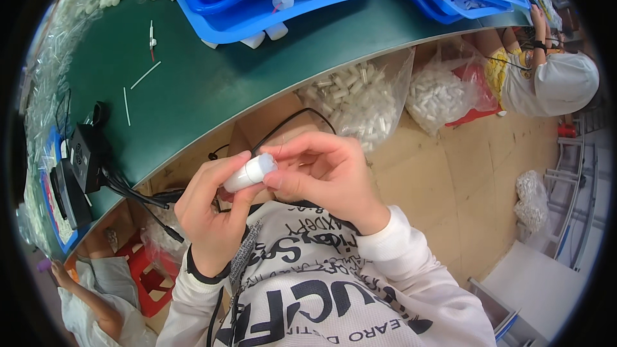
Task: The person repeatedly picks up small white cylindrical plastic components and translucent caps from a green workbench. They insert the cap into the cylinder and rotate it to secure the fit, then place the assembled unit into a blue tray. The process is repeated continuously with multiple units.
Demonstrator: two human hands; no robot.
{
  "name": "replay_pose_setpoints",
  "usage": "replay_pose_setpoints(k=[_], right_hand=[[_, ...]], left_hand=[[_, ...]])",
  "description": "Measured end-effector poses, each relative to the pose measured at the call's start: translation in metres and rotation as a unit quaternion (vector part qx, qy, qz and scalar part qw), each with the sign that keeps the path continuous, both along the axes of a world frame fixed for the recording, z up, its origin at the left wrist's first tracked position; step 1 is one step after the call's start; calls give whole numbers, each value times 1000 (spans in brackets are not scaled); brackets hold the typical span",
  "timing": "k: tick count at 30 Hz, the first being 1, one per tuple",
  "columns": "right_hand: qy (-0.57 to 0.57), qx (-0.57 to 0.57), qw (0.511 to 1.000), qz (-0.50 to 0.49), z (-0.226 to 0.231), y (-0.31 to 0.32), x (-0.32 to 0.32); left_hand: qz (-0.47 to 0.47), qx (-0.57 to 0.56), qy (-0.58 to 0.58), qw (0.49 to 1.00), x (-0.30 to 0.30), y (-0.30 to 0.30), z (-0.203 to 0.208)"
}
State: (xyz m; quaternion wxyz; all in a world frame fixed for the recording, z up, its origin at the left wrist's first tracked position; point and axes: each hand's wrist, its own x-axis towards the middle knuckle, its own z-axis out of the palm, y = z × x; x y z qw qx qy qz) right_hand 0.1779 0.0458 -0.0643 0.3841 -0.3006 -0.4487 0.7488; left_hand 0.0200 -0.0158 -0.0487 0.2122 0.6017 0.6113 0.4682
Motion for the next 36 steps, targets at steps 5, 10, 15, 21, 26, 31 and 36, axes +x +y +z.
replay_pose_setpoints(k=[5, 10, 15, 21, 26, 31, 36], right_hand=[[-117, 160, 980, 16, 14, 5, 4], [-253, 283, 923, 66, 24, 13, 14], [-287, 378, 879, 40, 32, 26, 20], [-326, 590, 739, -8, 45, 21, 6], [-294, 588, 753, 27, 28, 26, 6], [-268, 502, 821, 36, 21, 30, 12], [-209, 493, 843, 47, 11, 27, 11]], left_hand=[[-27, 27, 52, 998, -7, 4, -3], [-43, -14, 16, 999, -11, 3, 0], [-78, -51, -4, 996, -15, 2, 4], [-79, -72, -9, 994, -17, 1, 3], [-109, -90, -48, 989, -18, 1, 9], [-115, -55, -14, 992, -15, 2, 12], [-113, -71, -62, 989, -18, -4, 7]])
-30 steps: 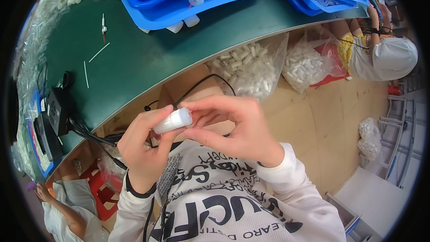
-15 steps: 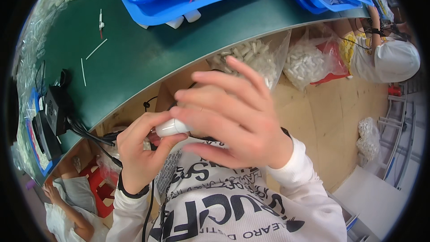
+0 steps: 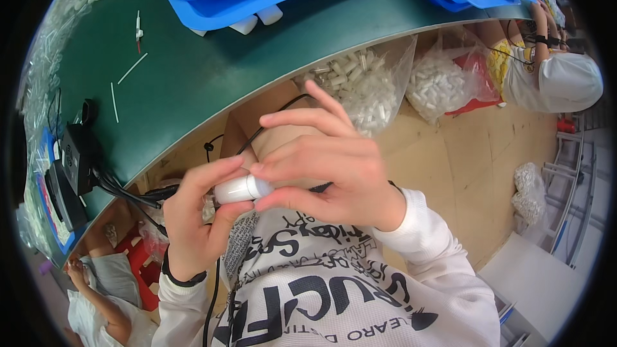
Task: The person repeatedly picks up small white cylindrical plastic components and translucent caps from a green workbench. They insert the cap into the cylinder and rotate it to secure the fit, then place the assembled unit into a blue tray. The process is repeated continuously with multiple units.
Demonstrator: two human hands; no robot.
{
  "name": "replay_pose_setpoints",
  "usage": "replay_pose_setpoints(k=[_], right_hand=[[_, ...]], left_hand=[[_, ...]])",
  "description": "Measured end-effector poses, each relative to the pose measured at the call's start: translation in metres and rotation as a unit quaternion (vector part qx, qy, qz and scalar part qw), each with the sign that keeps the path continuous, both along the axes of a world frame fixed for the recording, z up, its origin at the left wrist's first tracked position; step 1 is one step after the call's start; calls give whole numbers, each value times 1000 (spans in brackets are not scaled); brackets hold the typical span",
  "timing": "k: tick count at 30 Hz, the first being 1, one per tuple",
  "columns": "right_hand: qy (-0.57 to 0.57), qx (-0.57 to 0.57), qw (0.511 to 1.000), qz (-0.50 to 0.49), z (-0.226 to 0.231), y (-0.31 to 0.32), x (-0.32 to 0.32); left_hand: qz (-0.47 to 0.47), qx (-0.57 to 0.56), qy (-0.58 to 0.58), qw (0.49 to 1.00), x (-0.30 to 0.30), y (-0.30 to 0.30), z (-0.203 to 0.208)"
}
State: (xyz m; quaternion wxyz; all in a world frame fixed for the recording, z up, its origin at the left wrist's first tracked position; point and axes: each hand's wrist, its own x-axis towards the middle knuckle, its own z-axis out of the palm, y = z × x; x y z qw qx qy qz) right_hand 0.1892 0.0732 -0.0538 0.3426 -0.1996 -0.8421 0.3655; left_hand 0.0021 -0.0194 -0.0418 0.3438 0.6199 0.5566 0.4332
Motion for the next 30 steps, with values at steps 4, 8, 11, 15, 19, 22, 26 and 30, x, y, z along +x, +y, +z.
replay_pose_setpoints(k=[4, 8, 11, 15, 19, 22, 26, 30], right_hand=[[3, -37, 999, 0, 4, -4, -5], [7, -36, 999, 6, 1, -1, -6], [18, -55, 998, 17, 3, 0, -7], [17, -61, 998, 26, 2, 2, -7], [38, -51, 997, 42, -5, 6, -7], [45, -41, 997, 46, -9, 7, -9], [1, -4, 999, -32, -14, 11, -16], [123, -53, 958, -252, -15, 2, -23]], left_hand=[[45, 1, -115, 992, 0, -5, -10], [36, 62, -44, 997, -6, 2, -8], [55, 83, -18, 995, -2, -2, -7], [50, 127, 41, 990, 1, -4, -8], [42, 150, 80, 985, 5, -4, -10], [43, 149, 76, 985, 5, -3, -14], [114, -1, -72, 991, 6, 5, -28], [71, -236, -406, 880, 8, 4, -35]])
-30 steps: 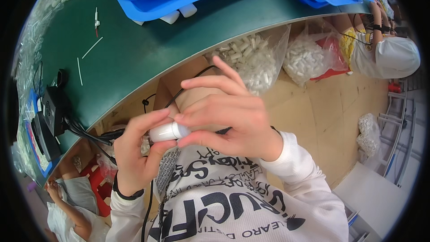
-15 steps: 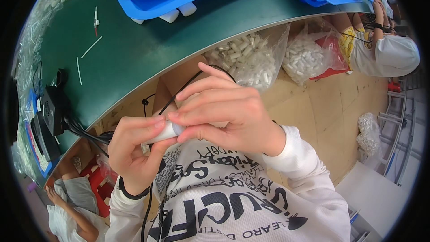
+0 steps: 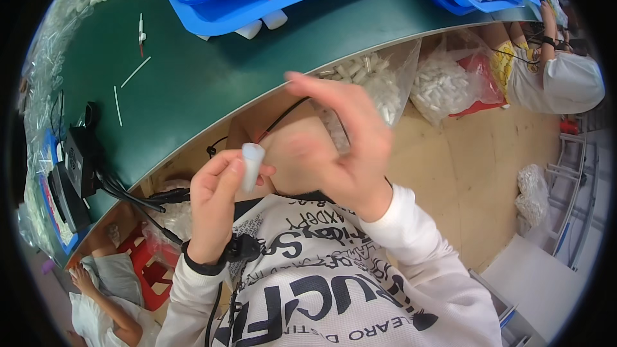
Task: The person repeatedly picks up small white cylindrical plastic components and translucent caps from a green workbench. They insert the cap into the cylinder and rotate it to secure the fit, then place the assembled unit into a blue tray. The process is repeated continuously with multiple units.
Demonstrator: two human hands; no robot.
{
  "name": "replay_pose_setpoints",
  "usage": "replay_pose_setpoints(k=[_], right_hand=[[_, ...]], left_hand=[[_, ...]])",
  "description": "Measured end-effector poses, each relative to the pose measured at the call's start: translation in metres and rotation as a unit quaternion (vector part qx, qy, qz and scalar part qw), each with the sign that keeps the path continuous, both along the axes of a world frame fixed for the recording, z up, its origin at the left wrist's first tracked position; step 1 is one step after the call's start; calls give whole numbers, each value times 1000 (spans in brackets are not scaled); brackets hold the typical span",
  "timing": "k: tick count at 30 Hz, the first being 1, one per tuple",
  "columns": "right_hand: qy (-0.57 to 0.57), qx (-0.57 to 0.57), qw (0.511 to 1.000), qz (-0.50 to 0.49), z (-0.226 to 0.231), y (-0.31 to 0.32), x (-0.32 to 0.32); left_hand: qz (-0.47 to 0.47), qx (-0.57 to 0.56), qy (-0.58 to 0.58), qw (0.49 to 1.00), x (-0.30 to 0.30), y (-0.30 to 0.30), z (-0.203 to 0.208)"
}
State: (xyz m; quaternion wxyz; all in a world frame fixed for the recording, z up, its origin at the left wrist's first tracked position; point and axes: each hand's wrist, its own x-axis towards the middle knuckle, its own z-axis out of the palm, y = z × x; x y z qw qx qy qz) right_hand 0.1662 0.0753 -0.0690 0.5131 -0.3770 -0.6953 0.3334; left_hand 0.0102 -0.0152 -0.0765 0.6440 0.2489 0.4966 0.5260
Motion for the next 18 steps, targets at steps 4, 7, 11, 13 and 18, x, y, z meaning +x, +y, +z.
replay_pose_setpoints(k=[4, 7, 11, 13, 18], right_hand=[[24, -160, 984, -75, -29, -33, 10], [-42, -301, 951, 62, -35, -48, 6], [-44, -353, 920, 163, -23, -50, -23], [-27, -378, 910, 167, -18, -51, -32], [36, -423, 898, 117, -19, -53, -39]], left_hand=[[22, 17, 19, 999, 2, 1, -9], [52, 25, 24, 998, 4, 4, -10], [89, 4, -16, 996, 9, 12, -3], [89, -4, -13, 996, 8, 14, -5], [63, -8, 7, 998, 7, 13, -11]])
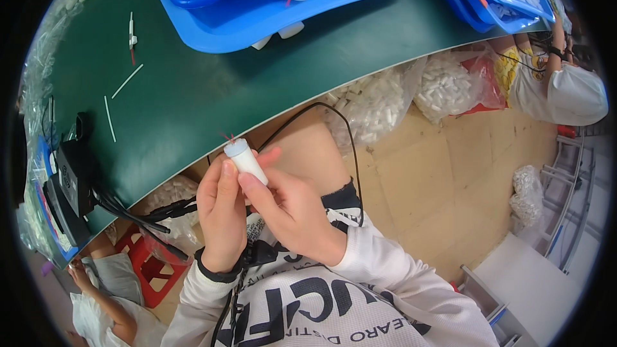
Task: The person repeatedly picks up small white cylindrical plastic components and translucent caps from a green workbench. They insert the cap into the cylinder and rotate it to secure the fit, then place the assembled unit into a blue tray. The process is repeated continuously with multiple units.
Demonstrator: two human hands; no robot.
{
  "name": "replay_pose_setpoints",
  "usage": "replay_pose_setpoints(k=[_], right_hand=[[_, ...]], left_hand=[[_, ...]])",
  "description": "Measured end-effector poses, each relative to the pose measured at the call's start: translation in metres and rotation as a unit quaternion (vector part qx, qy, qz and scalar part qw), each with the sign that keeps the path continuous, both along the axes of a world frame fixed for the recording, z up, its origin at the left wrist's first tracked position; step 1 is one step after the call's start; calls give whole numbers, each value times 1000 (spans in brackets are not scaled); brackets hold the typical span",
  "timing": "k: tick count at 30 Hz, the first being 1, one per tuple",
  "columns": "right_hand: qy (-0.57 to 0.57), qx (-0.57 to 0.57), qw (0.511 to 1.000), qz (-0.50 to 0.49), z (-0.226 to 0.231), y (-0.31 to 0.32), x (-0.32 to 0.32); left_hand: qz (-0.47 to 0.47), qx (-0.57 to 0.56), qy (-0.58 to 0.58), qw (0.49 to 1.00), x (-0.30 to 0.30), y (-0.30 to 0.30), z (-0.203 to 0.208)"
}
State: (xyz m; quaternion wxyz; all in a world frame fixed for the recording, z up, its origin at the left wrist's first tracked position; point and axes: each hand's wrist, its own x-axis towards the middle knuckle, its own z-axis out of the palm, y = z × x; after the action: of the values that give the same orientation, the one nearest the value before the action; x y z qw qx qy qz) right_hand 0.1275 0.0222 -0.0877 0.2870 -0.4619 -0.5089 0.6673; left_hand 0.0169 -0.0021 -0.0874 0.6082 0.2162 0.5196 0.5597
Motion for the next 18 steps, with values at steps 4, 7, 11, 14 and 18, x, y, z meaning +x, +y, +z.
replay_pose_setpoints(k=[4, 7, 11, 14, 18], right_hand=[[-32, -6, 999, 12, 2, 5, 3], [-31, 20, 999, 2, 0, 7, 0], [-63, 22, 998, -6, 2, 7, -3], [-101, 62, 993, 12, 4, 9, -4], [-140, 124, 982, 10, 8, 7, -10]], left_hand=[[-8, 12, -40, 999, -2, 1, -4], [23, 40, -52, 998, 2, 3, -8], [-20, 18, -36, 999, -5, 0, -12], [-17, 15, -32, 999, -8, -6, -20], [-6, 11, -57, 998, -10, -7, -23]])
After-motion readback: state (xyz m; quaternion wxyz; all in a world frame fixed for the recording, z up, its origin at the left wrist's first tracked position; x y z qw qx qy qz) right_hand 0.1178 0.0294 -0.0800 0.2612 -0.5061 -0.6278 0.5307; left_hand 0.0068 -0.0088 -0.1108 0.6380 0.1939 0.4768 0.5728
